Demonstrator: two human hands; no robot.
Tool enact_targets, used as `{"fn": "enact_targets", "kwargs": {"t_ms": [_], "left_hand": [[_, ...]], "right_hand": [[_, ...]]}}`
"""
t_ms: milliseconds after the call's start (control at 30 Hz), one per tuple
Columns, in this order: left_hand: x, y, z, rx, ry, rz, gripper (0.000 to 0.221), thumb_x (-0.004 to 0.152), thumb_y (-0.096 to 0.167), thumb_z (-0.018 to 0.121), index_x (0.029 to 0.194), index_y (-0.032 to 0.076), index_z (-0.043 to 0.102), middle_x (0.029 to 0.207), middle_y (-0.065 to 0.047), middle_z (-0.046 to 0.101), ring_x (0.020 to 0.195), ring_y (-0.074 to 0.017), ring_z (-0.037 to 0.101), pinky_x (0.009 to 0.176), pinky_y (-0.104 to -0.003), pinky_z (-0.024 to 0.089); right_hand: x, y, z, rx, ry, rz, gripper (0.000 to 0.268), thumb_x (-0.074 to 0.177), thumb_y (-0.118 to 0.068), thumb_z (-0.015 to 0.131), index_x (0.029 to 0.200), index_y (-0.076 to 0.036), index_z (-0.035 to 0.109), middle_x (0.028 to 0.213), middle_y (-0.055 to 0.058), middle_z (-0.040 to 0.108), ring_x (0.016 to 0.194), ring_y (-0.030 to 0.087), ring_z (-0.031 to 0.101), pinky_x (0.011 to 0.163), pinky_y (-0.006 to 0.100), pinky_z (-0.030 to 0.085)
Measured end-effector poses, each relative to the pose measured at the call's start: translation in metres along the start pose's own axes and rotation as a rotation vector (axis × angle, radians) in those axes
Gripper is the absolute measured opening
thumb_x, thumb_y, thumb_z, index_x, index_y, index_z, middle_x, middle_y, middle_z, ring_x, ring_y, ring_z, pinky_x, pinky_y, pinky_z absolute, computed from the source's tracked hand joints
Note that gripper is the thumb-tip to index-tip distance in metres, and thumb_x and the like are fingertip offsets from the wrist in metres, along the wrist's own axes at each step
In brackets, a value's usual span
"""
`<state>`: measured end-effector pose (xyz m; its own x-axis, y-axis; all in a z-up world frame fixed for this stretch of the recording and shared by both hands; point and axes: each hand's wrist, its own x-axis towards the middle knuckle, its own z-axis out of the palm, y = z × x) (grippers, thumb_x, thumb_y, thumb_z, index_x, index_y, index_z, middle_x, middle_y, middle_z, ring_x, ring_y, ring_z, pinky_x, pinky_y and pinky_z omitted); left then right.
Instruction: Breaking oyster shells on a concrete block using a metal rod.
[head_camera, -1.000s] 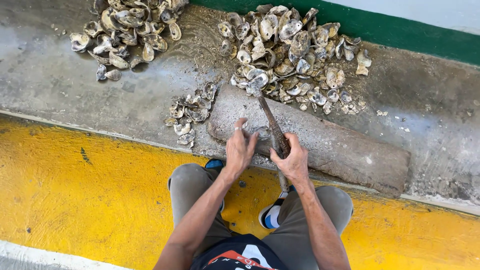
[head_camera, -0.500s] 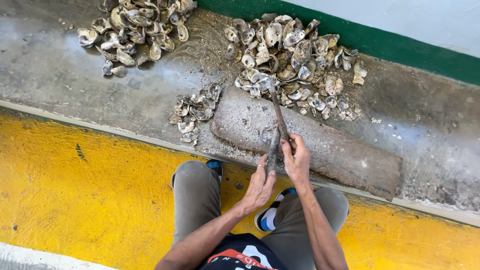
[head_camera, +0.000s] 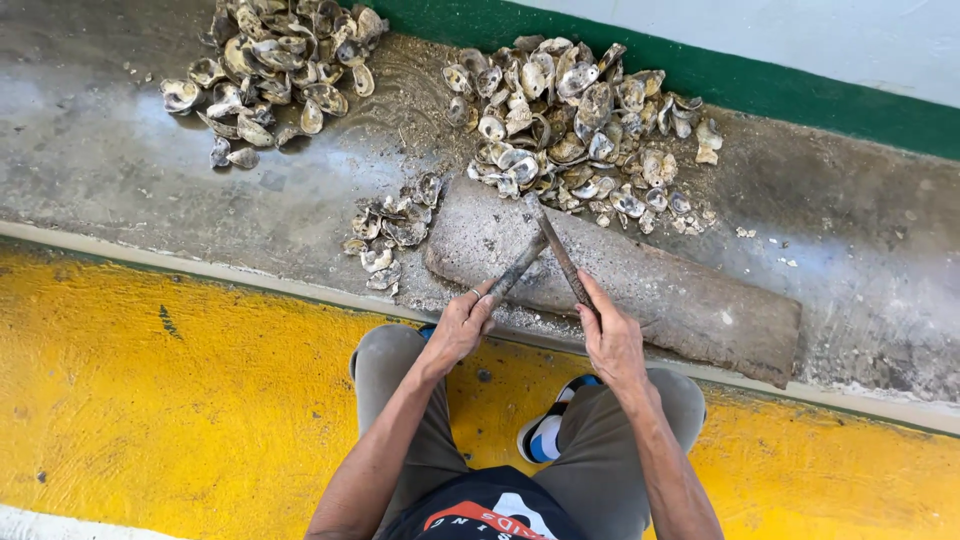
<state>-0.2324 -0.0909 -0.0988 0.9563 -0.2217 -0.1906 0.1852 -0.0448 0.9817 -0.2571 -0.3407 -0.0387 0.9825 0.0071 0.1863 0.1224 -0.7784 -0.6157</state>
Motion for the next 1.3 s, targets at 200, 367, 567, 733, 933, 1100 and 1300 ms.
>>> {"fn": "enact_targets", "kwargs": {"t_ms": [200,367,567,733,933,1100,1300], "left_hand": [[0.007,0.002,-0.003,0.157,0.008,0.006,0.052,0.105,0.032,0.049,0.147,0.0,0.052,0.065,0.002,0.052,0.057,-0.009,0.049,0.051,-0.028,0.044],[0.004,0.018,-0.005,0.141,0.011,0.028,0.05,0.105,0.029,0.05,0.147,0.002,0.053,0.065,0.0,0.049,0.059,-0.0102,0.048,0.053,-0.029,0.044],[0.004,0.013,-0.002,0.185,0.056,0.103,0.048,0.104,0.028,0.051,0.143,0.001,0.058,0.066,-0.004,0.055,0.06,-0.012,0.053,0.055,-0.031,0.046],[0.003,0.012,-0.002,0.243,0.06,0.096,0.048,0.104,0.031,0.052,0.142,0.003,0.057,0.065,-0.005,0.056,0.06,-0.013,0.057,0.057,-0.033,0.049],[0.001,0.009,0.0,0.206,0.069,0.052,0.049,0.103,0.032,0.051,0.141,0.002,0.059,0.062,-0.007,0.053,0.058,-0.0158,0.054,0.056,-0.036,0.048],[0.003,0.015,0.0,0.263,0.07,0.077,0.048,0.103,0.03,0.05,0.141,0.001,0.058,0.061,-0.007,0.053,0.058,-0.0156,0.057,0.056,-0.035,0.048],[0.003,0.011,0.0,0.159,0.062,0.07,0.049,0.104,0.031,0.049,0.143,0.002,0.057,0.065,-0.005,0.054,0.062,-0.0131,0.058,0.059,-0.032,0.051]], "right_hand": [[0.001,-0.018,-0.037,0.207,0.169,-0.104,0.052,0.099,-0.008,0.065,0.148,-0.018,0.054,0.103,0.011,0.079,0.073,0.015,0.074,0.054,0.029,0.059],[0.0,-0.012,-0.021,0.089,0.28,-0.237,0.051,0.101,-0.005,0.066,0.15,-0.015,0.055,0.109,0.014,0.076,0.08,0.02,0.074,0.066,0.031,0.059],[-0.004,-0.016,-0.02,-0.005,0.12,-0.167,0.052,0.094,-0.002,0.067,0.145,-0.012,0.062,0.116,0.015,0.074,0.09,0.025,0.076,0.074,0.037,0.06],[-0.004,-0.04,-0.05,0.112,0.24,-0.236,0.05,0.098,0.001,0.062,0.147,-0.008,0.056,0.132,0.016,0.071,0.096,0.021,0.077,0.079,0.035,0.062],[-0.01,0.003,0.004,0.102,0.211,-0.316,0.048,0.099,-0.003,0.064,0.146,-0.011,0.056,0.131,0.02,0.07,0.095,0.027,0.077,0.072,0.032,0.065],[-0.004,-0.008,-0.005,-0.004,0.042,-0.11,0.054,0.096,-0.012,0.064,0.147,-0.028,0.054,0.112,0.02,0.074,0.08,0.038,0.074,0.065,0.044,0.056],[-0.005,-0.009,0.006,-0.062,-0.078,0.074,0.056,0.1,-0.017,0.066,0.152,-0.033,0.053,0.094,0.021,0.074,0.075,0.037,0.072,0.069,0.044,0.054]]}}
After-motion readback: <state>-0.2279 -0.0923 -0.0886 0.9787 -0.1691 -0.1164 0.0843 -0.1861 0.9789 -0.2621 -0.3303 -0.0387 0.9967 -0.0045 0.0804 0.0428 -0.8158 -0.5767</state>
